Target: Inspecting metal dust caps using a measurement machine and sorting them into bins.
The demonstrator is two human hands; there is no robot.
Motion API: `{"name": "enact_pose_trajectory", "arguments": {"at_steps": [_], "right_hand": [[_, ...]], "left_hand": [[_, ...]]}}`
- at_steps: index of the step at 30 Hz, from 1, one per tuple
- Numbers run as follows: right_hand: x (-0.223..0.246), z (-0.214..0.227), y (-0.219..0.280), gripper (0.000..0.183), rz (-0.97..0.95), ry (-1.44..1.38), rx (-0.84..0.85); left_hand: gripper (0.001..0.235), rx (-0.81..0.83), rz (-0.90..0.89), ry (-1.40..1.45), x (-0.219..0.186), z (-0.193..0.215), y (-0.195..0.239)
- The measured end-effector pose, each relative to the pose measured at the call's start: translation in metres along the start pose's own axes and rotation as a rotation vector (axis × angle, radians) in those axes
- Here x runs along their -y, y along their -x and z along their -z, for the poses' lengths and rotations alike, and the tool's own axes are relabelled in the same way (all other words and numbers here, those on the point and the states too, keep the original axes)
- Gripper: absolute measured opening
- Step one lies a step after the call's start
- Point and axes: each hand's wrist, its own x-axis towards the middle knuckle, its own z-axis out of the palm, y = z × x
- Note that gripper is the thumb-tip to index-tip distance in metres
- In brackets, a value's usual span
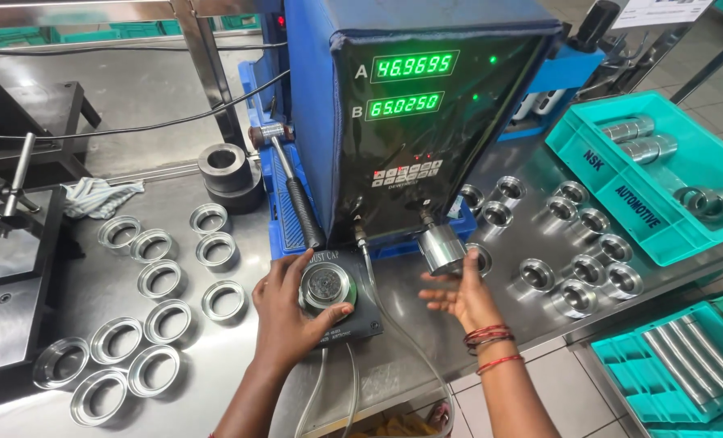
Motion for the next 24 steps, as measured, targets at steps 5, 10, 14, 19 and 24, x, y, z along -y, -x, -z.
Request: {"name": "enact_pose_trajectory", "arguments": {"at_steps": [5, 10, 14, 19, 24], "right_hand": [[-0.020, 0.007, -0.018, 0.058, 0.089, -0.048, -0.042], [-0.018, 0.011, 0.006, 0.048, 0.105, -0.221, 0.040], [0.003, -0.001, 0.051, 0.045, -0.005, -0.354, 0.175], [0.052, -0.070, 0.075, 0.070, 0.165, -0.301, 0.594], [0.026, -0.135, 0.054, 0.080, 0.391, 0.048, 0.623]], "left_hand": [[0.104, 0.049, -0.002, -0.014, 0.004, -0.012, 0.002], [0.094, 0.119, -0.008, 0.026, 0.017, -0.022, 0.002], [0.089, 0.100, -0.044, 0.078, 0.013, -0.014, -0.005], [0.087, 0.023, -0.071, 0.179, -0.009, 0.018, -0.023], [0.083, -0.113, 0.037, 0.169, 0.007, 0.055, -0.009]]}}
